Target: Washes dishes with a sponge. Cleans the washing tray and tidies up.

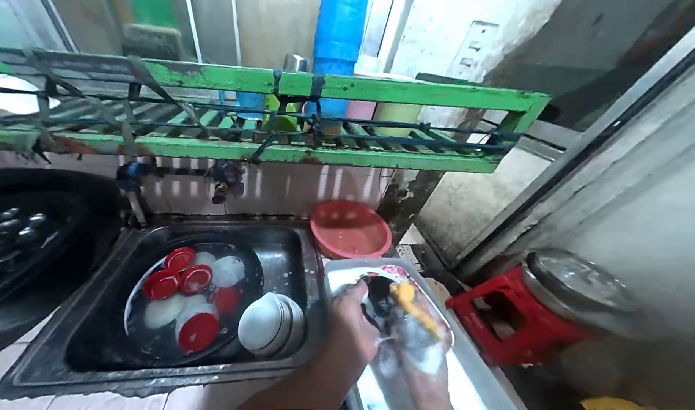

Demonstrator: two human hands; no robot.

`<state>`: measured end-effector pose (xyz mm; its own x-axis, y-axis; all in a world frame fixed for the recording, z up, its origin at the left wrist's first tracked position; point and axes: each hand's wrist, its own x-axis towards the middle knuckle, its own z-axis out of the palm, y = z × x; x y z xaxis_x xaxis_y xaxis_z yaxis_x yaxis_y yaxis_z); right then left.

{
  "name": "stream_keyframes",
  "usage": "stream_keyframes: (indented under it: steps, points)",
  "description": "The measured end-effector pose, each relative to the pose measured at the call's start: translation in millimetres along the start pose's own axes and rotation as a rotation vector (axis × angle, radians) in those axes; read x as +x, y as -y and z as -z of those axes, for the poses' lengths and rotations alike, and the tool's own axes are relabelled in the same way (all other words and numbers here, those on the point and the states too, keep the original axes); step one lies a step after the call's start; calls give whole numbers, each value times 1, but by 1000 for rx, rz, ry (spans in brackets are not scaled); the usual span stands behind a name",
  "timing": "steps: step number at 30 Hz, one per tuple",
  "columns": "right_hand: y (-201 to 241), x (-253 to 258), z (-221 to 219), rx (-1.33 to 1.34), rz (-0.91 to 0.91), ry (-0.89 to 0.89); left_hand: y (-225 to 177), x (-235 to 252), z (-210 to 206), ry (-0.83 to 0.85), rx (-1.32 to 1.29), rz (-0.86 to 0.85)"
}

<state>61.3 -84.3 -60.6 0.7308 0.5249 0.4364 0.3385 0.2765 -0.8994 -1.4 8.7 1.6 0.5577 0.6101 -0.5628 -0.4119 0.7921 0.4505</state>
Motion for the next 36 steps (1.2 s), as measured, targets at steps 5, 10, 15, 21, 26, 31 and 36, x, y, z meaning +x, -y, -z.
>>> stream_keyframes:
  steps: [5,10,15,21,26,31,36]
  points:
    - [7,38,25,-129,-313,-22,10,-2,17,209,387,-107]
    - [37,38,18,-447,-174,192,0,-12,18,402,910,-313]
    - [38,44,27,208,-359,-51,-3,-6,14,524,488,-382]
    - [50,42,25,-754,255,247,14,2,16,337,244,186]
    - [34,42,31,-9,-465,91,-1,19,23,312,413,-101]
    - [42,42,42,-108,-768,87,1,25,32,583,966,-741]
    - [50,30,14,-400,-579,218,25,13,27,408,1093,-673]
